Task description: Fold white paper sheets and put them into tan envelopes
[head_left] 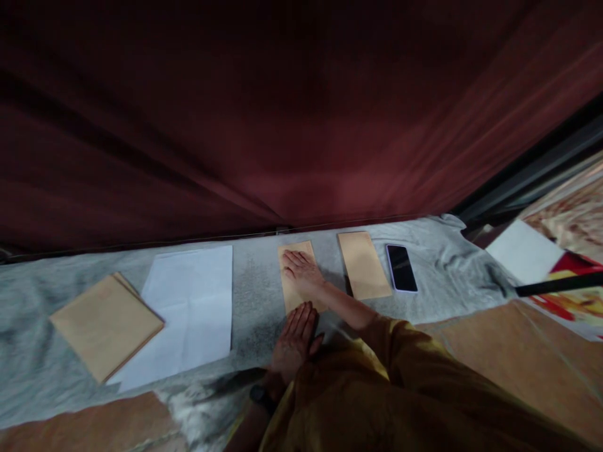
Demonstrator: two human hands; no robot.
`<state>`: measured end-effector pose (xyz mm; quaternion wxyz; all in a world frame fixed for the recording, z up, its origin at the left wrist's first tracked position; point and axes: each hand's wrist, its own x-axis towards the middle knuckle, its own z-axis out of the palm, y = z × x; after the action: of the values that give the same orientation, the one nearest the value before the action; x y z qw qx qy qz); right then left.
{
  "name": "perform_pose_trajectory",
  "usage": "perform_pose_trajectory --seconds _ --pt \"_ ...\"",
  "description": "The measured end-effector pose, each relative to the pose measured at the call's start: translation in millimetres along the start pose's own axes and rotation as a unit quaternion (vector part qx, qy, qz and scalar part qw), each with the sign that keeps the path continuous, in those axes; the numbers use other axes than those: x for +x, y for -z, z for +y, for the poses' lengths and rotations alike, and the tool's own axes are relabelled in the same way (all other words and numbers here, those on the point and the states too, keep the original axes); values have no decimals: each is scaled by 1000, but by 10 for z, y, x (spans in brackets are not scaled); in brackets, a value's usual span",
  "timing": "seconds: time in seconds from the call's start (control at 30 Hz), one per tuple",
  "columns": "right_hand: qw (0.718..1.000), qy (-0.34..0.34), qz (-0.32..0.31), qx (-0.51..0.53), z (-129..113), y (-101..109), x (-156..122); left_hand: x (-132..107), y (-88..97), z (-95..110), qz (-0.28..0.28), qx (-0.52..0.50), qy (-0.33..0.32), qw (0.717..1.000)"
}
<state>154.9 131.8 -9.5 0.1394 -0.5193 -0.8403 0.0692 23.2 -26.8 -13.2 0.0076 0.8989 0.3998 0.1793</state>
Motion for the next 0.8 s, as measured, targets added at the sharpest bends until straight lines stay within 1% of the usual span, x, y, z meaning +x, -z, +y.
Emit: perform_pose_trajectory --seconds 0.1,0.2,0.3,0.37,0.53,0.67,0.8 --pt "1000 -12 3 -3 79 -1 99 -15 -6 8 -1 2 4 1000" --pt "999 -42 15 0 155 -7 138 -29 -26 17 -2 -3 13 1000" --pt "996 -84 20 3 217 3 111 -35 -44 24 0 -3 16 1000" --pt "995 -96 19 4 242 20 55 -34 -48 27 2 0 16 1000" --pt "997 -71 20 -5 232 51 -224 -18 -33 30 -2 2 18 1000" --pt "999 -31 22 -12 146 61 -573 -3 -13 43 2 1 28 1000" --pt "1000 7 15 -9 33 116 -949 -2 -9 53 10 -10 32 999"
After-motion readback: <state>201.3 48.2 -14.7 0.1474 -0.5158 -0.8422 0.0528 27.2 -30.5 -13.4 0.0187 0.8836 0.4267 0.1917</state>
